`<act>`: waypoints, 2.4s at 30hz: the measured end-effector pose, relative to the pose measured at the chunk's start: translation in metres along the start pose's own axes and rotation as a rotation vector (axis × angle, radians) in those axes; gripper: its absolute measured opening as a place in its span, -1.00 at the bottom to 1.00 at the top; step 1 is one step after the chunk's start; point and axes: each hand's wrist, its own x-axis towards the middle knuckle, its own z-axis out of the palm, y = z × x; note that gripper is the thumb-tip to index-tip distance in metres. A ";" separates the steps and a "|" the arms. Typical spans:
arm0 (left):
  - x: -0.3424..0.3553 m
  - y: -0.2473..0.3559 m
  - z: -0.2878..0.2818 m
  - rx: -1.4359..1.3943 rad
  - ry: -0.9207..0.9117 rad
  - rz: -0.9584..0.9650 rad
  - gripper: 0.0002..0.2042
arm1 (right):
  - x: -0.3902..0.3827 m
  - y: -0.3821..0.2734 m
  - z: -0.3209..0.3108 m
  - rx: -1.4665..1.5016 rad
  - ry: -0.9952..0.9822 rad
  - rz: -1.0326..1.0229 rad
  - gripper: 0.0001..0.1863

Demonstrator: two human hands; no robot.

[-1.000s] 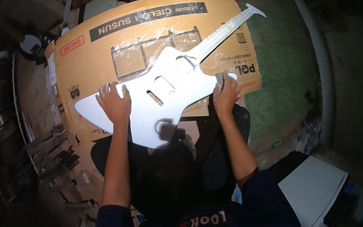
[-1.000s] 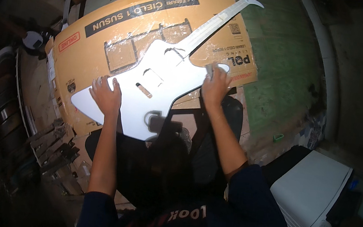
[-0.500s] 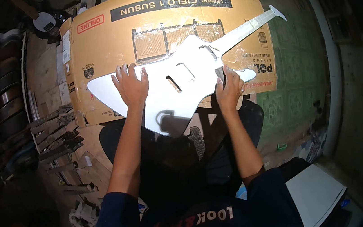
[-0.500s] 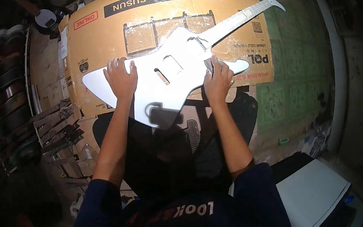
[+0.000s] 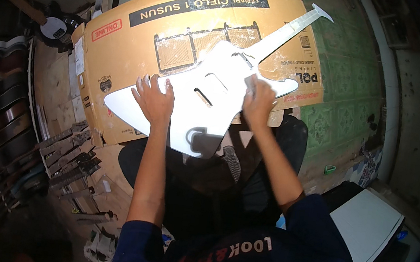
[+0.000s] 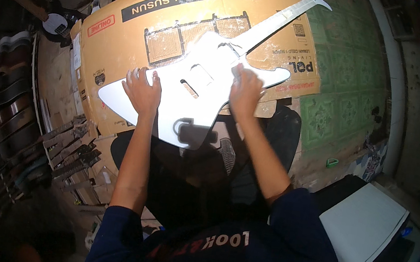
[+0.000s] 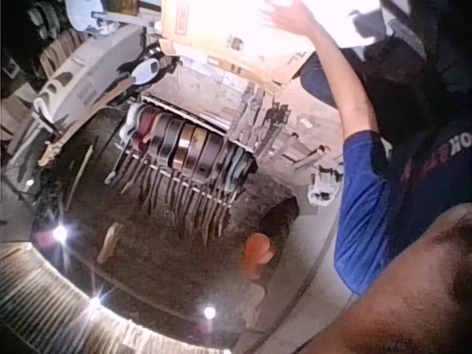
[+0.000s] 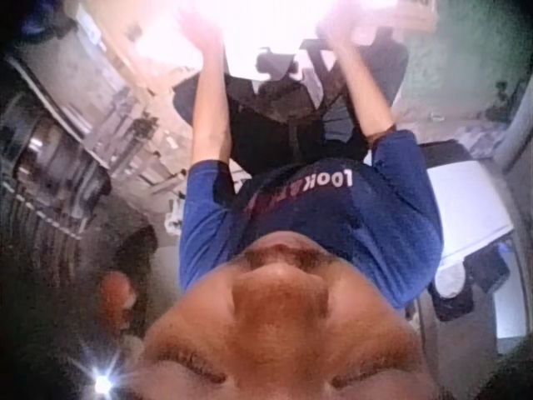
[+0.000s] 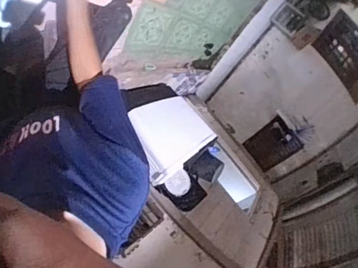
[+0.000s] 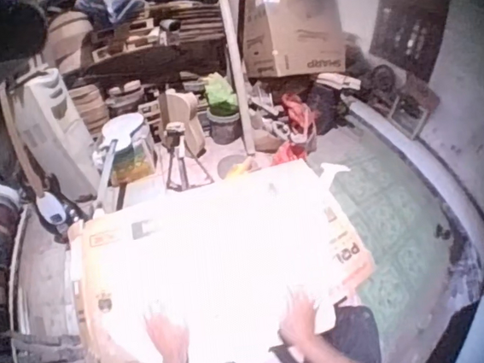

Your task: The person sands the surface of a white electric guitar body using a sanding block. They work methodically across the main body and the neck, applying consistent pressure to smooth the finish. The guitar is placed on a cardboard box for support during the process.

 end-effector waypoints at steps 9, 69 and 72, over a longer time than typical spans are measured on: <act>0.000 0.002 0.003 0.004 0.015 0.022 -0.55 | -0.055 -0.011 0.022 0.253 -0.178 -0.258 -0.75; -0.089 0.013 -0.002 0.182 -0.120 -0.203 -0.19 | 0.045 0.221 -0.088 0.271 0.461 0.745 -0.37; -0.116 0.063 0.023 0.171 -0.145 -0.032 -0.12 | 0.030 0.176 -0.088 0.712 0.608 0.739 -0.36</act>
